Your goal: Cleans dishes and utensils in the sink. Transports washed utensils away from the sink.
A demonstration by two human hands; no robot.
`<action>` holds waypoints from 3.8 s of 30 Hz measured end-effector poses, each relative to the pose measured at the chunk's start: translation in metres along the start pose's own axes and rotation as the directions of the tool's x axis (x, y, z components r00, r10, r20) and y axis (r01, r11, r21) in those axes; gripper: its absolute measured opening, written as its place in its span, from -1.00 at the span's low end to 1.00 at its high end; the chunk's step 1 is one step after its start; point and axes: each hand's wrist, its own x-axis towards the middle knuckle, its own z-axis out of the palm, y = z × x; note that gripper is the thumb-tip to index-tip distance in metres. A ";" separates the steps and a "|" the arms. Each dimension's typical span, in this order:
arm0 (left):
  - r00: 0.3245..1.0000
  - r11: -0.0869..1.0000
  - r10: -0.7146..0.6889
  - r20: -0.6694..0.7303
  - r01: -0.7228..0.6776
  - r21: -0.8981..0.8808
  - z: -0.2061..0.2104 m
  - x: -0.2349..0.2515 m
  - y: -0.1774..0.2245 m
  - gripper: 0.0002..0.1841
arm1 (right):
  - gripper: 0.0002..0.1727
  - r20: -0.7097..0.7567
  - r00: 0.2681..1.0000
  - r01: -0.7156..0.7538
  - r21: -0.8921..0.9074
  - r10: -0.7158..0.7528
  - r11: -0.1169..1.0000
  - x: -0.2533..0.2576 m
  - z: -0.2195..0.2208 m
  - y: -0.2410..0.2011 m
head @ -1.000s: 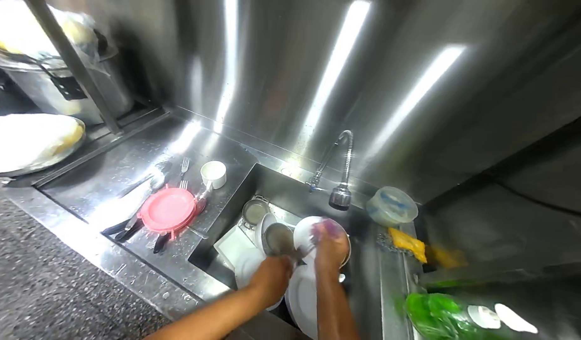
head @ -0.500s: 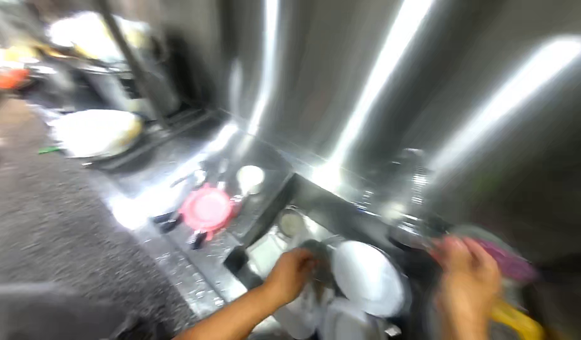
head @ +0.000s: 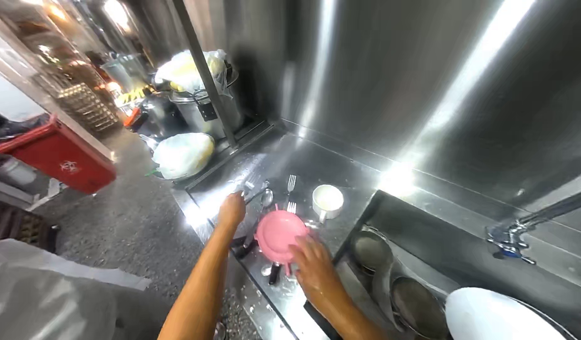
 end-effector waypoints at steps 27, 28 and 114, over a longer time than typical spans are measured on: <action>0.951 0.996 0.002 0.310 -0.030 0.086 0.036 0.036 -0.012 0.14 | -0.66 -0.191 0.947 -0.292 -0.179 0.258 0.939 0.197 -0.013 0.024; 0.948 0.995 0.006 0.317 -0.036 0.089 0.036 0.035 -0.013 0.18 | -0.66 -0.202 0.930 -0.333 -0.102 0.308 0.937 0.170 -0.016 0.011; 0.691 0.407 0.120 0.713 0.621 -0.670 0.028 -0.055 -0.069 -0.71 | -0.40 0.063 0.614 -0.781 -0.100 0.787 0.617 0.159 0.030 -0.052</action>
